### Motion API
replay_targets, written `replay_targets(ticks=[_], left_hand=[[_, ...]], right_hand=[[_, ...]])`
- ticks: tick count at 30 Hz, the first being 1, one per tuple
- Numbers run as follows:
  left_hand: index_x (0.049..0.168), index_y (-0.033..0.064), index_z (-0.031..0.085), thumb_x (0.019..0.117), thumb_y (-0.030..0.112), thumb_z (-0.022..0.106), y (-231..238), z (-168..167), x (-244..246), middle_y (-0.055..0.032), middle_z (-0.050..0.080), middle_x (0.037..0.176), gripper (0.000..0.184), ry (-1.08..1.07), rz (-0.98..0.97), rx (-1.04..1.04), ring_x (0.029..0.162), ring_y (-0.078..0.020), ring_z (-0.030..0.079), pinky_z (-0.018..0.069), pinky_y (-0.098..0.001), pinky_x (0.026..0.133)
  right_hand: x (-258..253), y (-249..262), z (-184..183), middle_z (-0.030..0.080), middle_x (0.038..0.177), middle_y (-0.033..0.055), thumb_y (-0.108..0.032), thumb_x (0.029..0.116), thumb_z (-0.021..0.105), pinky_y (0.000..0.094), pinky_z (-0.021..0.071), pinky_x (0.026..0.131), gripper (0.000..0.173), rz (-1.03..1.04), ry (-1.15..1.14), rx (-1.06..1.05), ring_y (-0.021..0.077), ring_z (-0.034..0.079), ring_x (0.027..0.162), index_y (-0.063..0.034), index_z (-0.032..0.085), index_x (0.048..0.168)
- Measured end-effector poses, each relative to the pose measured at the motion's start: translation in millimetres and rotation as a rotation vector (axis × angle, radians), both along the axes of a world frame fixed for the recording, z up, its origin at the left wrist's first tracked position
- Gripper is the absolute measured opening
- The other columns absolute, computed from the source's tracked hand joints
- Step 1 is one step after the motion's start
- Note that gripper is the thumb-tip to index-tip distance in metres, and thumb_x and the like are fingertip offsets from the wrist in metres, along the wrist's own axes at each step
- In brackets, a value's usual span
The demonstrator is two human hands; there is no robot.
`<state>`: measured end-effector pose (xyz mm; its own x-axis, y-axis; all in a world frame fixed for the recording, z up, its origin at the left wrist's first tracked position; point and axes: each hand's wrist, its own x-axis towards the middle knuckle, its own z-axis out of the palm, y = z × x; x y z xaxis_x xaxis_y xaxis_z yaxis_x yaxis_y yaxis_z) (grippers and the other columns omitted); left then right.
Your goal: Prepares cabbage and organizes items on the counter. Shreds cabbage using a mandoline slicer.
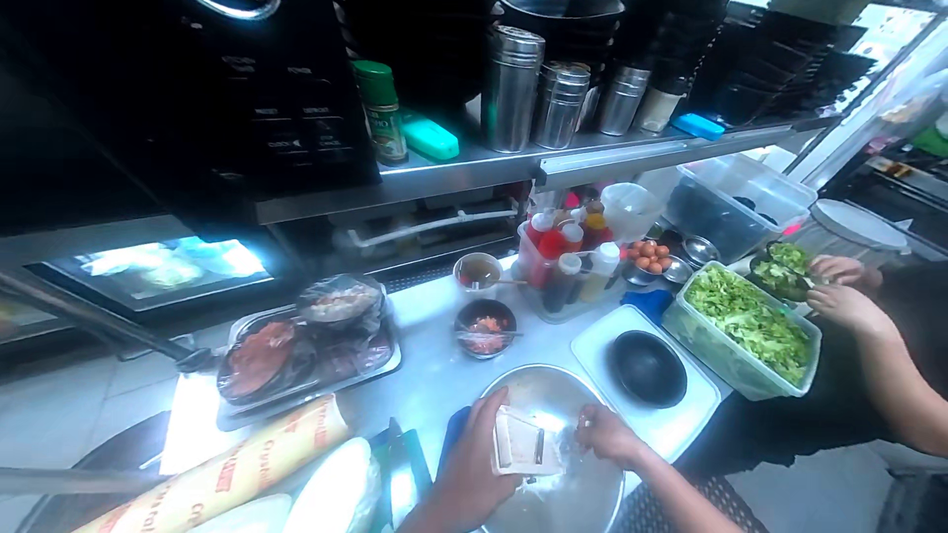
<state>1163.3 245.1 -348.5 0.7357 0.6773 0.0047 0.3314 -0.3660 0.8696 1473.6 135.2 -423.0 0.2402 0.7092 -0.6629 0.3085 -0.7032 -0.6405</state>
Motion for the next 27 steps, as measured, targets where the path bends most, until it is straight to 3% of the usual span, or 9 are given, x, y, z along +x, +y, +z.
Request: replay_targets(ticks=[2,4,5,10,15,17,19,21,27], left_hand=[[0.161,0.0242,0.024,0.0606,0.038,0.095,1.5,1.4,1.2,-0.0031,0.045,0.148,0.124,0.009,-0.017,0.011,0.132,-0.0127,0.051,0.0531,-0.0331,0.106],[0.161,0.0244,0.024,0.0602,0.039,0.095,3.4,1.2,2.2,-0.0029,0.045,0.148,0.124,0.012,-0.028,0.021,0.132,-0.0122,0.051,0.0529,-0.0324,0.106],[0.161,0.0247,0.024,0.0601,0.040,0.095,4.5,0.9,2.4,-0.0024,0.045,0.148,0.125,0.014,-0.030,0.027,0.132,-0.0121,0.051,0.0529,-0.0326,0.106],[0.161,0.0260,0.023,0.0603,0.039,0.095,9.6,4.3,1.9,-0.0025,0.046,0.147,0.124,0.037,-0.029,0.018,0.131,-0.0129,0.052,0.0535,-0.0345,0.105],[0.161,0.0248,0.025,0.0610,0.037,0.094,13.9,3.7,-2.1,-0.0013,0.046,0.147,0.122,0.008,0.023,0.003,0.131,-0.0122,0.051,0.0531,-0.0346,0.106],[0.161,0.0230,0.025,0.0617,0.037,0.094,16.4,3.8,-3.5,-0.0016,0.047,0.147,0.121,-0.023,0.060,0.002,0.132,-0.0134,0.051,0.0524,-0.0353,0.107],[0.160,0.0204,0.026,0.0624,0.037,0.095,17.9,3.1,-3.5,-0.0031,0.047,0.147,0.121,-0.050,0.083,0.004,0.132,-0.0142,0.051,0.0527,-0.0347,0.107],[0.160,0.0200,0.027,0.0630,0.038,0.094,18.4,2.2,-2.3,-0.0027,0.048,0.145,0.120,-0.058,0.096,0.016,0.130,-0.0135,0.052,0.0532,-0.0343,0.106],[0.160,0.0206,0.028,0.0635,0.041,0.092,14.7,3.7,1.9,-0.0023,0.048,0.145,0.117,-0.021,0.140,0.066,0.131,-0.0134,0.052,0.0532,-0.0349,0.105]], right_hand=[[-10.6,0.7,-5.2,0.073,0.094,0.0081,-0.021,0.0864,0.070,0.0449,0.0603,0.066,0.035,0.179,-0.162,0.022,0.0226,0.071,0.073,-0.0145,0.063,0.120],[-25.5,2.4,-10.6,0.073,0.117,0.0069,-0.022,0.0884,0.067,0.0549,0.0573,0.092,0.041,0.365,-0.402,0.014,0.0261,0.070,0.104,-0.0236,0.069,0.129],[-32.9,1.8,-17.6,0.072,0.120,0.0094,-0.022,0.0873,0.067,0.0594,0.0550,0.094,0.037,0.431,-0.515,0.019,0.0306,0.068,0.112,-0.0226,0.072,0.124],[-52.0,-3.3,-56.1,0.070,0.116,0.0127,-0.024,0.0910,0.062,0.0576,0.0586,0.085,0.022,0.479,-0.752,0.004,0.0338,0.069,0.106,-0.0156,0.074,0.108],[-38.2,1.3,-48.5,0.074,0.098,0.0074,-0.037,0.0883,0.063,0.0570,0.0573,0.086,0.023,0.427,-0.626,0.067,0.0280,0.070,0.099,-0.0178,0.074,0.095],[-28.5,4.9,-31.0,0.074,0.095,0.0051,-0.040,0.0866,0.069,0.0538,0.0579,0.085,0.026,0.291,-0.476,0.100,0.0236,0.071,0.093,-0.0173,0.075,0.099],[-20.0,3.7,-19.1,0.073,0.084,0.0042,-0.037,0.0853,0.073,0.0461,0.0604,0.067,0.026,0.115,-0.273,0.104,0.0199,0.071,0.072,-0.0158,0.072,0.100],[-16.0,-2.1,-11.6,0.072,0.079,0.0070,-0.033,0.0874,0.076,0.0378,0.0546,0.053,0.026,-0.029,-0.012,0.089,0.0195,0.066,0.060,-0.0130,0.068,0.103],[-34.5,-22.3,-10.1,0.074,0.089,0.0053,-0.025,0.0939,0.068,0.0336,0.0515,0.053,0.025,-0.029,0.142,-0.070,0.0165,0.064,0.063,-0.0185,0.074,0.117]])
